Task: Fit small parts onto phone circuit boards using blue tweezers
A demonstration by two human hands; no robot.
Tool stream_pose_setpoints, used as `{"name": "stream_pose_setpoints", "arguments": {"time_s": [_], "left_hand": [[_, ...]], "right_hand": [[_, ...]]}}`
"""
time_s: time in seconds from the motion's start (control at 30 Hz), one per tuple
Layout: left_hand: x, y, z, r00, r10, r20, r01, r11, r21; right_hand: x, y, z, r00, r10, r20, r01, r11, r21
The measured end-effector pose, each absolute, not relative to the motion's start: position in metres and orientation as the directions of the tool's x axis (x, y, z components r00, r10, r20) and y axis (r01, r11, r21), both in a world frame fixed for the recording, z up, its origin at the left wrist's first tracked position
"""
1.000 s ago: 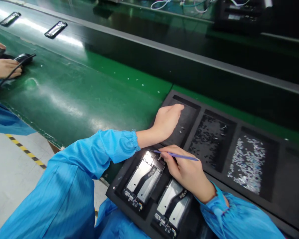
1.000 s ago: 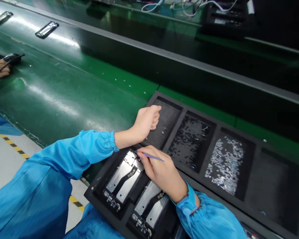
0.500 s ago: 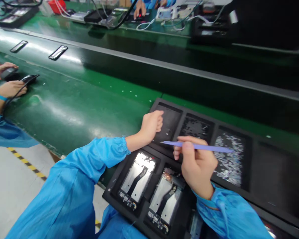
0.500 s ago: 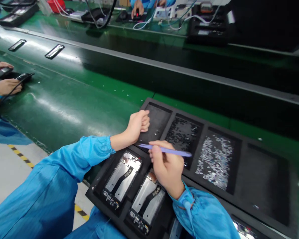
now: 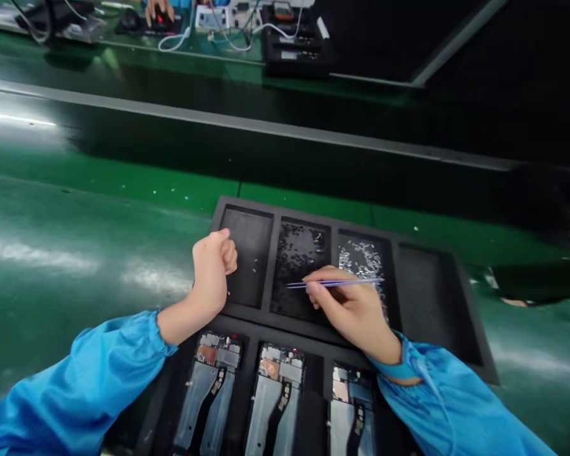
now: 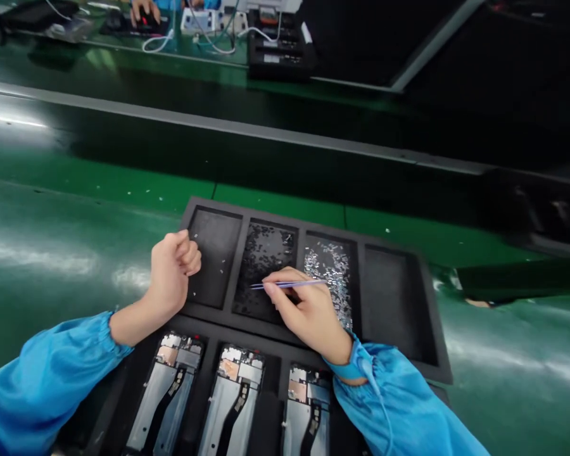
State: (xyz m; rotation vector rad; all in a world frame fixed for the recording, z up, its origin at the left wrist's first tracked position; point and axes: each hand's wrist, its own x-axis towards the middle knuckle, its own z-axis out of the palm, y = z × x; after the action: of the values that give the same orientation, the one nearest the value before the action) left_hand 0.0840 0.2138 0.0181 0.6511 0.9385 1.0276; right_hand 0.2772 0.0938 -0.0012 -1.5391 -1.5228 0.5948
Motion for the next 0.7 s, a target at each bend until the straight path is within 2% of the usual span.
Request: {"name": "stream_pose_setpoints", "arguments": {"time_s": [0.37,0.7], "left_hand": [[0.0872,0.2163,0.0194,0.195,0.921,-0.336,-0.349,0.385,0.854],[0.0862,0.215,0.0217,0.209,0.912,-0.352,-0.314,0.404,0.859]], "right_hand": [[0.2817,0.0924,-0.0011,0.048,0.962,0.268,0.643,0.175,-0.745],[0.2836,0.092,0.0018,0.021,0.946,0.324,0.637,0.237,-0.733]]}}
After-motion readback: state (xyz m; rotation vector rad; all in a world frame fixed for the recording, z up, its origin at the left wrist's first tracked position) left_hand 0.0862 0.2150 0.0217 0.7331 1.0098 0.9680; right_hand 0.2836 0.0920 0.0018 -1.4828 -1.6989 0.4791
